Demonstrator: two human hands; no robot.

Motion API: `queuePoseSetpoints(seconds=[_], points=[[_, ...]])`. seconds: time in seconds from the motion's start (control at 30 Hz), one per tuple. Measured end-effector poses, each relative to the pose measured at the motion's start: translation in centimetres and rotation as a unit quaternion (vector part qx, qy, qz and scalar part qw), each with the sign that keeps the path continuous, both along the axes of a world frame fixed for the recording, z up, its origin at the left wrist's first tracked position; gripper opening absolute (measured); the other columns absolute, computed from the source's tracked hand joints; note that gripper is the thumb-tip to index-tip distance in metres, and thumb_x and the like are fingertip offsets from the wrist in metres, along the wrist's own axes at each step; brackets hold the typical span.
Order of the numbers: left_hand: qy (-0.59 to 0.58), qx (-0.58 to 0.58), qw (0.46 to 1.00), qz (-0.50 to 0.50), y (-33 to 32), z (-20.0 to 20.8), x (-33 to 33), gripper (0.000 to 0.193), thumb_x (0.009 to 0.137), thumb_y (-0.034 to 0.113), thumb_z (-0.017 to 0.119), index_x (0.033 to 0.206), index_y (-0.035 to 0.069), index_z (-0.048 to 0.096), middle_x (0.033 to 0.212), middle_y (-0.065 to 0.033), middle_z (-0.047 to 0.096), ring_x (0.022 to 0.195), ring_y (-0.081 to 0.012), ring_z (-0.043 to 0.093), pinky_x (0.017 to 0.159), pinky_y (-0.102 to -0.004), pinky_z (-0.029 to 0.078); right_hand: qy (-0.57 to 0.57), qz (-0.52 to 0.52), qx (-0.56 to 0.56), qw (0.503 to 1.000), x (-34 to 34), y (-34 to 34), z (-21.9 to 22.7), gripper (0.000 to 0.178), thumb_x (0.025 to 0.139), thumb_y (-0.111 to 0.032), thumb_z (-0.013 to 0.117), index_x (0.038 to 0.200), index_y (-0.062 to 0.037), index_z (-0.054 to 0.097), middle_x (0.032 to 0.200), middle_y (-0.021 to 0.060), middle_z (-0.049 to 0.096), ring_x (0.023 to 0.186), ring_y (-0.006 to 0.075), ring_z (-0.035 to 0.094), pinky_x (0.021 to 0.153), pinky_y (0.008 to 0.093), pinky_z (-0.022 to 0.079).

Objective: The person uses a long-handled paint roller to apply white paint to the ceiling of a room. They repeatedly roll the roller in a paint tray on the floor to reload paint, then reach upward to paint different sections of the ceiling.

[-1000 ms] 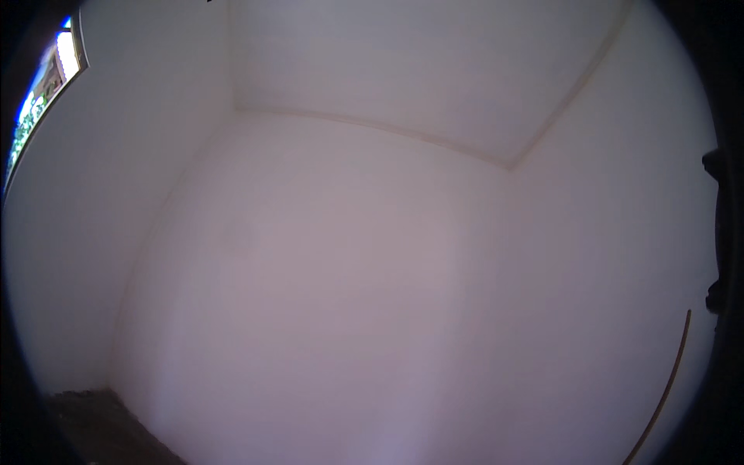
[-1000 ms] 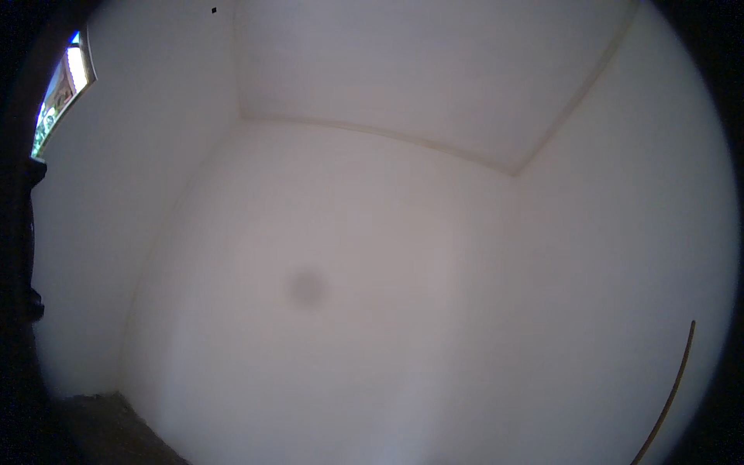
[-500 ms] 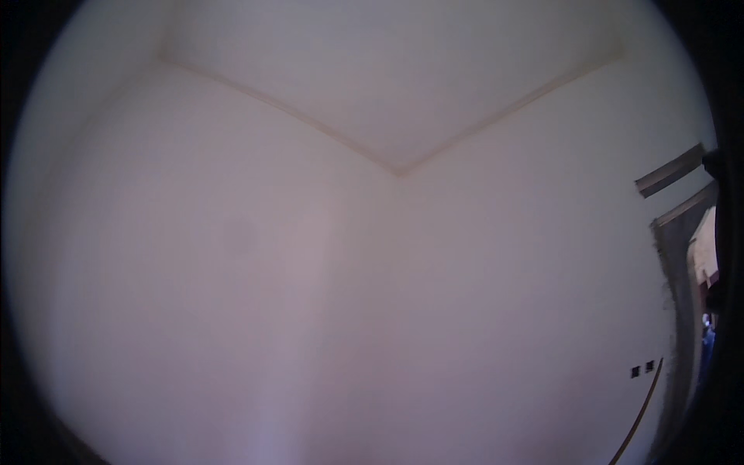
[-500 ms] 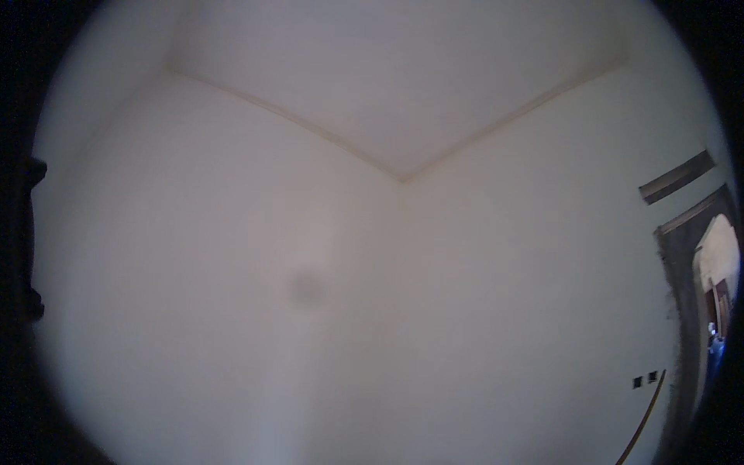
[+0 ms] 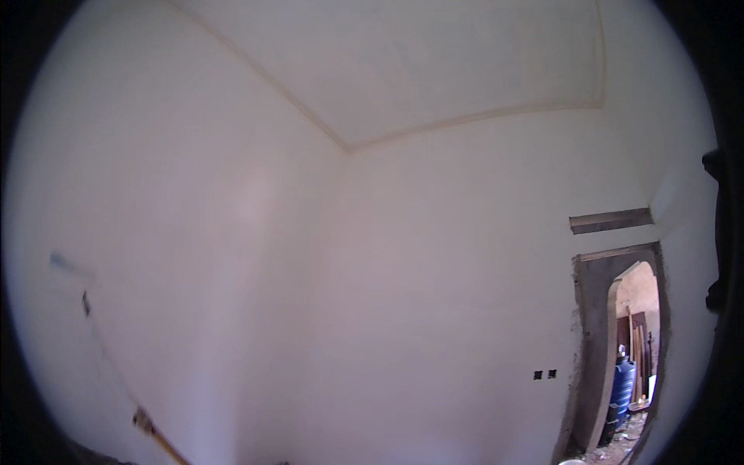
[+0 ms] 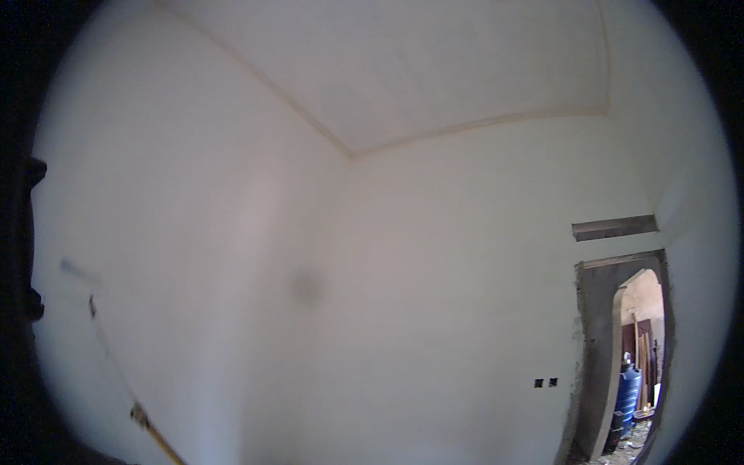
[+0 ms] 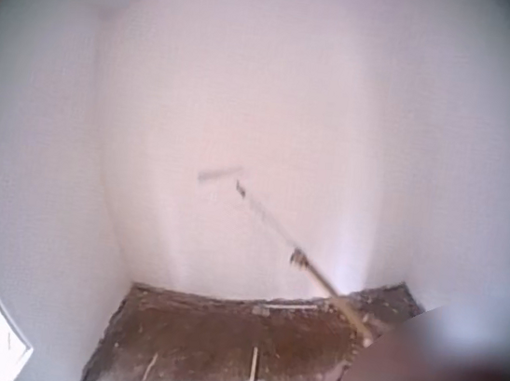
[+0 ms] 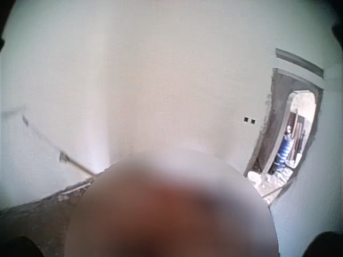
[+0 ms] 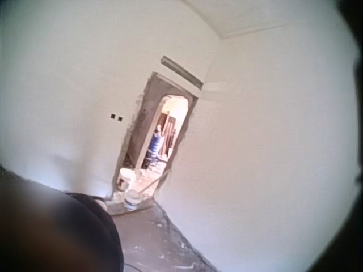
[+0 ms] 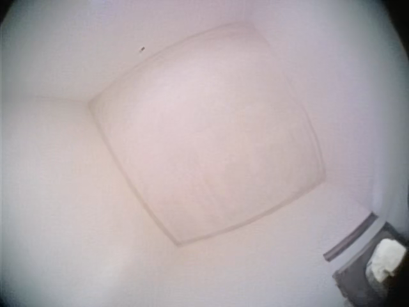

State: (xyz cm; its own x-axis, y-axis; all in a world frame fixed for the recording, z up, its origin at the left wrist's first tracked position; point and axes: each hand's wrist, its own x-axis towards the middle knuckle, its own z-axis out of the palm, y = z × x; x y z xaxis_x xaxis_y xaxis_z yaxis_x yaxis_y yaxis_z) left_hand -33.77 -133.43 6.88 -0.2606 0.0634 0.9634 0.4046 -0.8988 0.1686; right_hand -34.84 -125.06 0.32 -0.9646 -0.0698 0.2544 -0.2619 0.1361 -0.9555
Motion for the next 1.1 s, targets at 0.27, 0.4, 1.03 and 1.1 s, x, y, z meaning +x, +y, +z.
queuePoseSetpoints(seconds=[0.27, 0.4, 1.03, 1.1], points=[[-0.036, -0.306, 0.949, 0.063, 10.2, -17.0, 3.1, 0.024, 0.104, 0.035, 0.060, 0.110, 0.012, 0.063, 0.092, -0.0073, 0.069, 0.088, -0.0219, 0.061, 0.073, -0.0357, 0.051, 0.120, -0.087, -0.033, 0.988, 3.8, 4.3, 10.7, 0.057, 0.105, -0.020, 0.057, 0.156, -0.0013, 0.039, 0.072, 0.0006, 0.056, 0.054, 0.0085, 0.051, 0.047, 0.0258, 0.043], [-0.077, -0.441, 0.892, 0.054, 13.9, -28.3, 6.9, 0.024, 0.104, 0.034, 0.060, 0.112, 0.011, 0.064, 0.093, -0.0071, 0.070, 0.089, -0.0215, 0.061, 0.073, -0.0358, 0.052, 0.180, -0.138, -0.084, 0.970, 6.8, 7.9, 15.9, 0.060, 0.104, -0.016, 0.058, 0.160, -0.0119, 0.037, 0.086, 0.0058, 0.060, 0.064, 0.0127, 0.054, 0.059, 0.0301, 0.049], [-0.203, -0.675, 0.640, 0.306, -9.4, -48.3, 4.2, 0.044, 0.096, 0.031, 0.070, 0.130, 0.003, 0.062, 0.123, -0.0186, 0.067, 0.112, -0.0309, 0.063, 0.088, -0.0455, 0.055, 0.476, -0.351, -0.275, 0.758, 30.2, 23.2, 17.1, 0.032, 0.111, -0.029, 0.045, 0.135, -0.0076, 0.048, 0.087, 0.0079, 0.060, 0.052, 0.0086, 0.056, 0.040, 0.0234, 0.048], [-0.194, -0.660, 0.629, 0.362, -12.4, -49.0, 3.8, 0.048, 0.095, 0.031, 0.072, 0.131, 0.002, 0.062, 0.127, -0.0203, 0.066, 0.115, -0.0330, 0.063, 0.091, -0.0470, 0.054, 0.475, -0.352, -0.260, 0.764, 32.4, 22.1, 18.1, 0.029, 0.111, -0.030, 0.046, 0.130, -0.0079, 0.050, 0.084, 0.0073, 0.060, 0.053, 0.0091, 0.056, 0.041, 0.0239, 0.049]])
